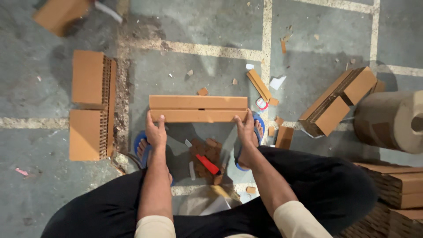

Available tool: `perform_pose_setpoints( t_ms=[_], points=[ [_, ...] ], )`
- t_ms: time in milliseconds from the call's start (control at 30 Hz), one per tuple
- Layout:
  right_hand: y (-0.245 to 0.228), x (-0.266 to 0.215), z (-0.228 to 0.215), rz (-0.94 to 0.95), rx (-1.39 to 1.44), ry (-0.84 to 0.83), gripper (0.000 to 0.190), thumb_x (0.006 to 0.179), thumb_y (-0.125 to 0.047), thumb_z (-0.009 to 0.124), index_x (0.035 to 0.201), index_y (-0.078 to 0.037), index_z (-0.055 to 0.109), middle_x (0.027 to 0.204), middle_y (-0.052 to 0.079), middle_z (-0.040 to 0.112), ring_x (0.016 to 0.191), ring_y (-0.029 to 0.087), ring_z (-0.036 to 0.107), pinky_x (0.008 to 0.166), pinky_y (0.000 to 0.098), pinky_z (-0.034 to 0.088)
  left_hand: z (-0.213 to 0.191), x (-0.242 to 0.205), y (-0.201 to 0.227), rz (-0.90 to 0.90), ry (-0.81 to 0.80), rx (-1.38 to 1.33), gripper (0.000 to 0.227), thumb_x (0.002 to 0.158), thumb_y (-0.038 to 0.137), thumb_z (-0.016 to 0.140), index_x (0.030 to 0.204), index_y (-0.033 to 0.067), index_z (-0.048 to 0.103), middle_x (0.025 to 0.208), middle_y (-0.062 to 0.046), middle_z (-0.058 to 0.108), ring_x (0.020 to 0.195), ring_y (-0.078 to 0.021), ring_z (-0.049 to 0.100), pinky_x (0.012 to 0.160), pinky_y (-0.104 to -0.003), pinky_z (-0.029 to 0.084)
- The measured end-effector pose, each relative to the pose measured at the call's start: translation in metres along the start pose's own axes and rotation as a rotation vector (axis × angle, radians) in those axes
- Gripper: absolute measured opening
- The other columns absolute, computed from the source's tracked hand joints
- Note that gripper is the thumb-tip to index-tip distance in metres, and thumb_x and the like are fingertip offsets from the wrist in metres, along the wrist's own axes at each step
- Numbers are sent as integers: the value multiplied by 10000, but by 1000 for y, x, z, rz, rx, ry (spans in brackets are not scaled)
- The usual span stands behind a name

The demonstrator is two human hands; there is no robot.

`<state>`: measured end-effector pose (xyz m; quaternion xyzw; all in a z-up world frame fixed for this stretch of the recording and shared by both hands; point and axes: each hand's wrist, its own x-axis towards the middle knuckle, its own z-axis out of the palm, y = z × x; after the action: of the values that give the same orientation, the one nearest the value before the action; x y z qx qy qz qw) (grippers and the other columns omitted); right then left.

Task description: The person sits on the floor and assembles rectangular cardboard pieces by hand. They repeatedly pick up pieces, align them, and press them together to form a box-like structure, occasionally adjusting the alignment.

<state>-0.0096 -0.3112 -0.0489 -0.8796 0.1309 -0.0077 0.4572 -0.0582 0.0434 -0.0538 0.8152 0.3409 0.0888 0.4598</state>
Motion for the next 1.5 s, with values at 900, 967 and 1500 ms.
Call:
perform_pose_setpoints(
  t_ms=[900, 967, 1500],
  points=[
    [-111, 81, -17, -871, -663, -516, 1051, 552, -524, 874, 1398, -18, 510, 1322, 181, 549, 1255, 380, 502, 1048, 539, 338, 57, 26, 100, 861, -601, 876, 1273, 519, 648, 888, 1564, 179, 334, 1490, -86, 390, 1433, -304, 305, 1173, -692, 146],
    [-115, 81, -17, -840, -632, -537, 1065, 524, -547, 871, 1389, -36, 517, 1318, 165, 548, 1256, 364, 503, 1044, 535, 337, 51, 21, 96, 865, -570, 877, 1256, 512, 633, 894, 1558, 192, 355, 1491, -81, 396, 1438, -293, 319, 1185, -682, 158],
    [-77, 51, 5, -835, -945, -406, 808, 828, -349, 686, 1534, -78, 404, 1509, 233, 421, 1426, 425, 365, 1173, 633, 233, 28, 29, 135, 995, -663, 1024, 1192, 569, 504, 899, 1552, 164, 315, 1547, -99, 375, 1413, -302, 324, 1168, -610, 236]
  ],
)
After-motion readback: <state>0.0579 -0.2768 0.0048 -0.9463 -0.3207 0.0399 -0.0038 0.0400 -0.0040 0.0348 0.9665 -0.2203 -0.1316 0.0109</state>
